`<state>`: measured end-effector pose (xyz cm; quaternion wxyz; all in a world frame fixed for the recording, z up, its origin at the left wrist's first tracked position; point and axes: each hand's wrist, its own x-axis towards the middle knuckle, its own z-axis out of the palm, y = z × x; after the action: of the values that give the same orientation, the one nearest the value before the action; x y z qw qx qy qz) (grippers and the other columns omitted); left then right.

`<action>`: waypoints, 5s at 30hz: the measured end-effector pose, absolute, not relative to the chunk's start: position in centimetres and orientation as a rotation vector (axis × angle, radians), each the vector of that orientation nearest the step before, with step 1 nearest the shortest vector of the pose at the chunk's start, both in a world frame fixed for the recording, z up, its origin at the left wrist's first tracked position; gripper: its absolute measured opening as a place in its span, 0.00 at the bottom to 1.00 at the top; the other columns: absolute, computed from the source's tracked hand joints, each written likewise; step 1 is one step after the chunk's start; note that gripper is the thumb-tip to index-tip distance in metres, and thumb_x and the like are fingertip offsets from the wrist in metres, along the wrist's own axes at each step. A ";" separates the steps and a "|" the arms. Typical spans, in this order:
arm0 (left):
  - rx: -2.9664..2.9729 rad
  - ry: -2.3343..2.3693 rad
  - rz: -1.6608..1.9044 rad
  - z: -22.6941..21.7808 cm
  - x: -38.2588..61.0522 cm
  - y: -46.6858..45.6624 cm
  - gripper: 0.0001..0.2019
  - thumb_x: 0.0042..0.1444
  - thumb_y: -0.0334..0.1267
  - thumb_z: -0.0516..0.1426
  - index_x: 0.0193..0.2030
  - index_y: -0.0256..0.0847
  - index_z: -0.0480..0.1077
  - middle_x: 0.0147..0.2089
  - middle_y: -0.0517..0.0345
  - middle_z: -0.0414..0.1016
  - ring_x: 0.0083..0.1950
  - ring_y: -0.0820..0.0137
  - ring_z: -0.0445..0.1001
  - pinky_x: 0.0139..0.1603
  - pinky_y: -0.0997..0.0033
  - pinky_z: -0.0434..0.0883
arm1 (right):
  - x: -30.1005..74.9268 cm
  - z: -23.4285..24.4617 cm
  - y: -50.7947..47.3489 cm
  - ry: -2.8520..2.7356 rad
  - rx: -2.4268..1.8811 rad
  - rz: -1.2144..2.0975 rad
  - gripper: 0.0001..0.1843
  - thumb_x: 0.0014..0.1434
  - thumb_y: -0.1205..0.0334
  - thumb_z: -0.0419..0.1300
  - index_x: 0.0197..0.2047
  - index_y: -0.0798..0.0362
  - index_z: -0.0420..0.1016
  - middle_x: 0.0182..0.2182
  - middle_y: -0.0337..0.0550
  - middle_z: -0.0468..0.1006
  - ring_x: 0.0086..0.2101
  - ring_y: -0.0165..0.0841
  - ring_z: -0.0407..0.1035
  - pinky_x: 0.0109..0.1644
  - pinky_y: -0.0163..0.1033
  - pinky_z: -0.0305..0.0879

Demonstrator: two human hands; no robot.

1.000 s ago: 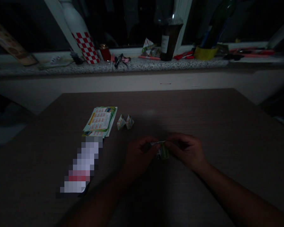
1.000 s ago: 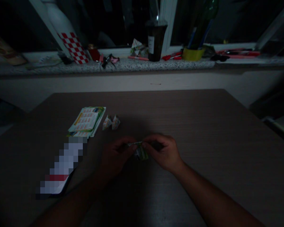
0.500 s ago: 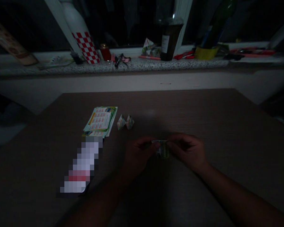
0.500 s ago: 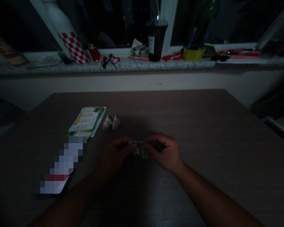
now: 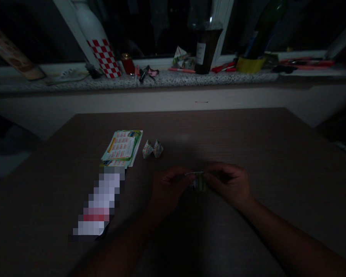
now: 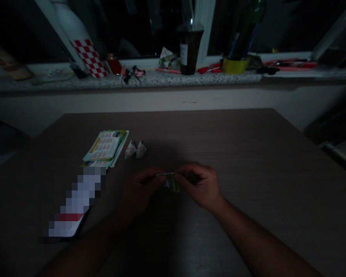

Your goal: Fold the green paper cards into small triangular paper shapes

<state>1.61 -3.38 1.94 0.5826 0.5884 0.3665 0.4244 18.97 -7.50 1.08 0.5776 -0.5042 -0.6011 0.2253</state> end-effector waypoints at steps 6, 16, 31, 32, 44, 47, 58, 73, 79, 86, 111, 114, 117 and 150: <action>1.424 0.789 1.020 2.0 1.6 -3.3 0.01 0.50 0.33 0.64 0.30 0.39 0.78 0.31 0.58 0.78 0.34 0.70 0.75 0.36 0.72 0.71 | 19.1 1.4 -7.4 -1.441 -1.088 0.558 0.02 0.54 0.68 0.64 0.30 0.52 0.77 0.25 0.41 0.80 0.26 0.31 0.73 0.29 0.35 0.70; 1.522 0.807 1.028 2.1 1.3 -3.3 0.02 0.52 0.33 0.64 0.33 0.42 0.79 0.33 0.60 0.80 0.35 0.72 0.77 0.36 0.75 0.71 | 19.1 1.5 -7.5 -1.379 -1.028 0.616 0.04 0.54 0.70 0.63 0.31 0.51 0.77 0.26 0.41 0.78 0.27 0.31 0.72 0.30 0.35 0.68; 1.833 0.829 1.149 2.9 0.9 -3.4 0.03 0.55 0.35 0.61 0.32 0.42 0.77 0.30 0.60 0.79 0.31 0.71 0.75 0.32 0.73 0.71 | 19.3 1.3 -7.5 -1.419 -1.111 0.565 0.02 0.54 0.68 0.63 0.32 0.52 0.75 0.27 0.43 0.79 0.28 0.33 0.74 0.31 0.37 0.69; 1.869 0.817 1.153 3.0 0.8 -3.4 0.03 0.55 0.35 0.61 0.32 0.42 0.76 0.30 0.59 0.79 0.31 0.71 0.75 0.32 0.72 0.71 | 19.2 1.4 -7.5 -1.446 -1.114 0.532 0.03 0.54 0.68 0.63 0.34 0.51 0.75 0.28 0.43 0.79 0.29 0.33 0.74 0.32 0.37 0.70; 2.385 0.348 1.122 2.8 0.6 -3.0 0.06 0.57 0.29 0.56 0.37 0.41 0.74 0.34 0.55 0.78 0.36 0.69 0.75 0.41 0.68 0.70 | 19.1 2.6 -7.3 -1.842 -0.822 0.157 0.08 0.47 0.73 0.63 0.31 0.51 0.73 0.25 0.43 0.75 0.29 0.36 0.71 0.34 0.44 0.70; 2.374 0.341 1.100 3.0 0.5 -2.9 0.06 0.57 0.29 0.56 0.37 0.40 0.74 0.34 0.53 0.79 0.36 0.69 0.75 0.41 0.69 0.71 | 19.5 2.4 -7.2 -1.847 -0.843 0.144 0.09 0.46 0.73 0.62 0.31 0.50 0.72 0.24 0.42 0.75 0.28 0.36 0.71 0.33 0.44 0.69; 2.177 0.617 1.103 3.5 -0.6 -2.2 0.04 0.57 0.32 0.58 0.35 0.42 0.76 0.33 0.56 0.79 0.35 0.69 0.76 0.38 0.70 0.71 | 20.8 2.7 -7.2 -1.700 -1.012 0.213 0.08 0.51 0.70 0.60 0.35 0.51 0.74 0.29 0.44 0.76 0.30 0.37 0.72 0.33 0.42 0.69; 2.105 0.658 1.094 3.2 0.0 -2.4 0.03 0.56 0.34 0.59 0.36 0.40 0.75 0.35 0.53 0.78 0.38 0.68 0.76 0.41 0.67 0.72 | 19.8 2.5 -7.4 -1.834 -0.914 0.214 0.09 0.56 0.71 0.61 0.39 0.51 0.77 0.27 0.43 0.78 0.30 0.37 0.73 0.36 0.45 0.70; 1.973 0.629 1.080 3.1 0.1 -2.7 0.02 0.57 0.34 0.59 0.34 0.41 0.74 0.34 0.55 0.77 0.36 0.69 0.75 0.39 0.69 0.72 | 19.8 2.3 -7.4 -1.840 -0.921 0.240 0.09 0.55 0.72 0.61 0.39 0.51 0.76 0.28 0.43 0.78 0.31 0.36 0.72 0.37 0.45 0.69; 1.861 0.789 1.031 2.5 0.4 -2.6 0.02 0.56 0.35 0.59 0.34 0.41 0.74 0.35 0.57 0.77 0.38 0.68 0.75 0.41 0.70 0.71 | 19.6 2.4 -7.5 -1.740 -0.961 0.279 0.06 0.56 0.72 0.60 0.36 0.52 0.76 0.26 0.42 0.76 0.28 0.34 0.71 0.34 0.43 0.69; 2.683 0.624 0.835 4.2 0.5 -2.7 0.05 0.63 0.32 0.51 0.38 0.37 0.67 0.37 0.53 0.72 0.41 0.67 0.68 0.45 0.65 0.69 | 18.8 2.2 -7.9 -1.849 -0.917 0.117 0.10 0.56 0.76 0.58 0.41 0.55 0.70 0.30 0.47 0.73 0.33 0.36 0.68 0.36 0.45 0.67; 2.701 0.639 0.834 4.2 0.5 -2.7 0.05 0.63 0.32 0.50 0.39 0.36 0.67 0.38 0.52 0.71 0.41 0.67 0.68 0.45 0.65 0.68 | 18.7 2.3 -7.9 -1.822 -0.941 0.135 0.10 0.57 0.76 0.58 0.41 0.55 0.71 0.30 0.46 0.73 0.32 0.36 0.68 0.36 0.45 0.67; 2.702 0.646 0.828 4.1 0.3 -2.4 0.05 0.63 0.32 0.50 0.38 0.36 0.67 0.38 0.53 0.71 0.41 0.67 0.68 0.46 0.65 0.69 | 18.8 2.3 -7.9 -1.795 -0.956 0.162 0.09 0.56 0.75 0.58 0.40 0.54 0.72 0.30 0.45 0.73 0.32 0.36 0.69 0.36 0.44 0.67; 2.523 0.769 0.672 3.4 0.2 -2.0 0.07 0.64 0.35 0.50 0.39 0.38 0.69 0.36 0.56 0.71 0.36 0.69 0.70 0.37 0.70 0.66 | 19.2 2.0 -7.8 -1.574 -1.138 0.324 0.04 0.60 0.71 0.58 0.36 0.53 0.72 0.30 0.41 0.73 0.32 0.32 0.69 0.36 0.38 0.65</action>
<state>0.22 -1.95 3.41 0.2085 0.9065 0.2762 0.2417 19.17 -7.84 2.01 0.5533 -0.4813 -0.6658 0.1372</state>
